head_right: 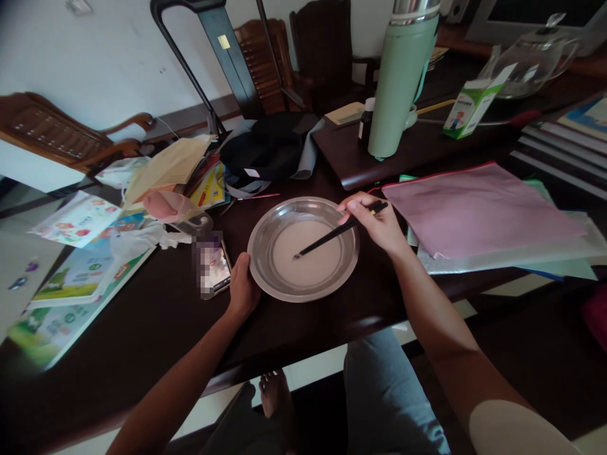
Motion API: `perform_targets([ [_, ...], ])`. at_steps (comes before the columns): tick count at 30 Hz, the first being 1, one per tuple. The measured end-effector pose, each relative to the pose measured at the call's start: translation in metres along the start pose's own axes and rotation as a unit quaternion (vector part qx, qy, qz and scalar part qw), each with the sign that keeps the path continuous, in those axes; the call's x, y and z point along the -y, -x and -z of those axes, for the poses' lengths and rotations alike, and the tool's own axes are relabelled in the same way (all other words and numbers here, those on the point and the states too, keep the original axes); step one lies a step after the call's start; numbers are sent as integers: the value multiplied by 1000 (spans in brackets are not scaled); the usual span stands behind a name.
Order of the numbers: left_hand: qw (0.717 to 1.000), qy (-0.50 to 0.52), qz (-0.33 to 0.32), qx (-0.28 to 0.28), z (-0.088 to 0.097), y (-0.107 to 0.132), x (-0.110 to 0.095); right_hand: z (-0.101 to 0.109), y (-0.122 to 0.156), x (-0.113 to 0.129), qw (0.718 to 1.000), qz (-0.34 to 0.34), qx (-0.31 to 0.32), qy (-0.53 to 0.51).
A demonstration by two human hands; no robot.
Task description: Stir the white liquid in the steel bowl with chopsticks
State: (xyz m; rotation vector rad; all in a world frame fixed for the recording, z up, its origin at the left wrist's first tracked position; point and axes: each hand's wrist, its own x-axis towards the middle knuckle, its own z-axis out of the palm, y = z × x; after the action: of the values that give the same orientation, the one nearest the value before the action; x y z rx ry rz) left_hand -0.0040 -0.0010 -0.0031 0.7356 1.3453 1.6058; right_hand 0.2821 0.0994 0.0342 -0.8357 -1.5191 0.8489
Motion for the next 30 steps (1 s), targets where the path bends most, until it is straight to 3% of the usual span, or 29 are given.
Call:
perform_targets([
  [2,1000,-2,-2,-3,0,0,0,0,-1,1,1000,6,-17,16],
  [6,1000,8,12,-9,-2,1,-1,3,-4,-3,993,29,-115,-1],
  [8,1000,11,12,-6,-3,1,-1,3,-4,-3,995,19,-98,-15],
  [12,1000,18,17,-8,-3,1,0,0,0,1,1000,-6,-2,-6],
  [18,1000,7,8,-7,-3,1,-1,2,-5,-2,993,31,-111,7],
  [20,1000,5,4,-4,-3,1,-2,2,-4,-3,995,18,-99,-6],
  [25,1000,11,19,-5,-3,2,-4,-1,1,2,1000,-6,1,1],
  [30,1000,15,21,-12,-4,2,-4,3,-4,0,995,14,-96,13],
])
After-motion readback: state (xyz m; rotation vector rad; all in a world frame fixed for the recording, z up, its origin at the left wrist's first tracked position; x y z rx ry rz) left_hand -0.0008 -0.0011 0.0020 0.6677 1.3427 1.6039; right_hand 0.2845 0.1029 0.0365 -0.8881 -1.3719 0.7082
